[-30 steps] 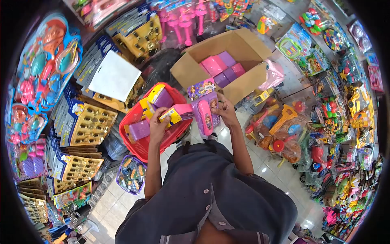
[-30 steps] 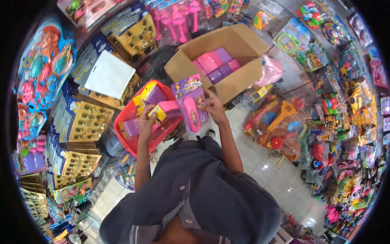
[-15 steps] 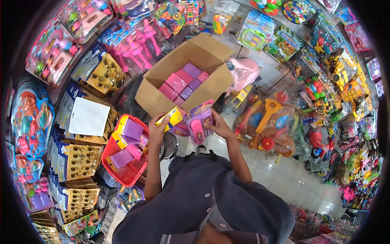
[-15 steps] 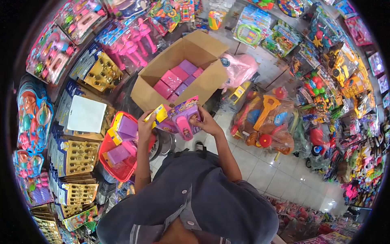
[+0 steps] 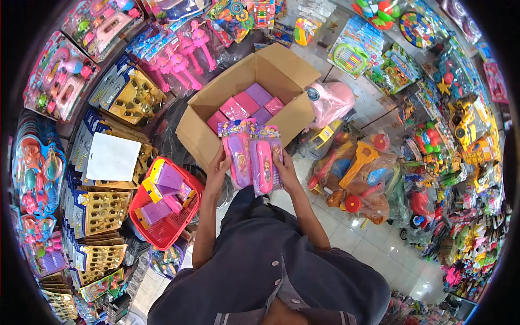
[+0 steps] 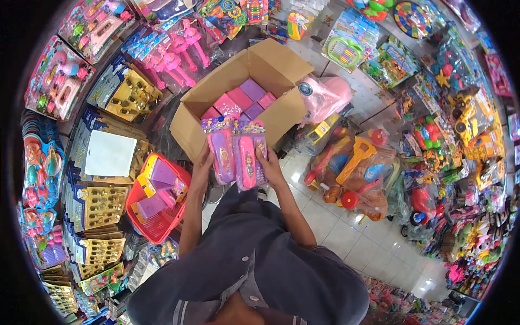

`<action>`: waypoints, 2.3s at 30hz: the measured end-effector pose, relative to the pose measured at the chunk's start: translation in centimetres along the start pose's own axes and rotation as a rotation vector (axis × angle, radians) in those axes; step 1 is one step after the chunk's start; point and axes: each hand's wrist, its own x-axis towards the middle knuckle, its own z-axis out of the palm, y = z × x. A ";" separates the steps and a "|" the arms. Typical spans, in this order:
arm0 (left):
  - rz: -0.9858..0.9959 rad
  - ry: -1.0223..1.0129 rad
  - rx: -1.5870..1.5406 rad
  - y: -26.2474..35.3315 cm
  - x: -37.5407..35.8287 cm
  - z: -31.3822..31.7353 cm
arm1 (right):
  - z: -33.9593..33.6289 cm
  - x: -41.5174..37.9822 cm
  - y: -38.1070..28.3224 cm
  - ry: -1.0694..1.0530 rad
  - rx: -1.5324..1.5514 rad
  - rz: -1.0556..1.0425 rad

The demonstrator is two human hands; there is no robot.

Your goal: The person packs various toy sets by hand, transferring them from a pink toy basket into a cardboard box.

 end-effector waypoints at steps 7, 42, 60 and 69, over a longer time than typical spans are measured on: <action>-0.383 0.023 -0.752 -4.9 6.9 2.0 | -1.6 7.4 0.2 -0.072 -0.057 0.058; -0.477 0.342 -0.211 -19.3 31.4 4.5 | -4.4 37.2 -0.1 -0.366 -0.473 0.639; -0.581 0.700 0.827 -22.8 43.2 7.2 | -4.2 51.1 8.4 -0.127 -1.346 0.075; -0.477 0.671 0.784 -23.6 43.0 5.8 | -5.4 50.7 11.6 -0.152 -1.513 0.032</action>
